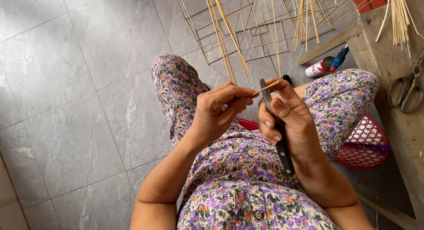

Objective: The person sits on a low stool and uses a knife to sharpen the ends of thin wooden sticks. They hold each stick with one hand and scrape the blade along the wood to create a point, then place the sharpened stick into a metal wire rack on the floor.

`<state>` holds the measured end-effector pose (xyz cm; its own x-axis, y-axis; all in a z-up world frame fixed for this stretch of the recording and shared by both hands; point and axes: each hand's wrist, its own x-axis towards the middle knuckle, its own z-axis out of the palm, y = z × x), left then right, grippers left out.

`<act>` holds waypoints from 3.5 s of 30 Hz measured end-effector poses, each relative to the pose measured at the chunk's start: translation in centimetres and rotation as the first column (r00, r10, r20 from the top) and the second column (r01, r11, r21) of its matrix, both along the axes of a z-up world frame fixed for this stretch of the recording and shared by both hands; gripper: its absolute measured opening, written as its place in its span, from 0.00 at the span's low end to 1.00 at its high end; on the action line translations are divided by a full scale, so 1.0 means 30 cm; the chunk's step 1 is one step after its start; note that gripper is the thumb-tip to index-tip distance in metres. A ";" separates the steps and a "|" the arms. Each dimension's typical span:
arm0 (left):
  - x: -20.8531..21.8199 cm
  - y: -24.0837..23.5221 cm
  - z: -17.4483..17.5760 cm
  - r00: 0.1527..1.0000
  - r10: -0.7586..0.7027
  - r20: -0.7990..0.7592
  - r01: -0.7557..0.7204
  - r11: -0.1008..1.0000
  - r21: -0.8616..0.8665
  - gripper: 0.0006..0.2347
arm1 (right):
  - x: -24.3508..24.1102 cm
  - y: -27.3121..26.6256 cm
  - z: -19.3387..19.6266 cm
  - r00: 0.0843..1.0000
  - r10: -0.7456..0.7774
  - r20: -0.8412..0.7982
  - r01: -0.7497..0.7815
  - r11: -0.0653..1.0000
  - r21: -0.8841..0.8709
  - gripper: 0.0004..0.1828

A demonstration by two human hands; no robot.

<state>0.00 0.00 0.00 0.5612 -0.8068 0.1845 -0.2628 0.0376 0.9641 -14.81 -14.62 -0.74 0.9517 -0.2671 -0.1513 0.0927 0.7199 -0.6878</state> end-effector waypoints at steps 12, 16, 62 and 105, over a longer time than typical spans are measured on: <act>0.041 0.034 0.037 0.992 -0.043 0.122 0.047 0.999 -0.026 0.06 | -0.001 0.001 -0.002 0.998 0.035 0.061 -0.036 0.999 0.026 0.21; 0.032 0.042 0.042 0.943 0.076 0.323 -0.064 0.997 -0.046 0.06 | 0.033 0.021 -0.050 0.994 0.072 0.082 -0.072 0.997 -0.008 0.20; -0.140 0.242 -0.125 0.776 -0.136 -0.616 0.163 0.987 -0.013 0.14 | 0.011 -0.083 0.030 0.821 -0.461 0.337 0.381 0.001 -0.925 0.09; 0.061 0.260 -0.158 0.793 -0.197 -0.576 0.444 0.835 0.325 0.15 | 0.017 -0.262 -0.101 0.756 -0.601 0.258 0.389 0.096 -0.916 0.12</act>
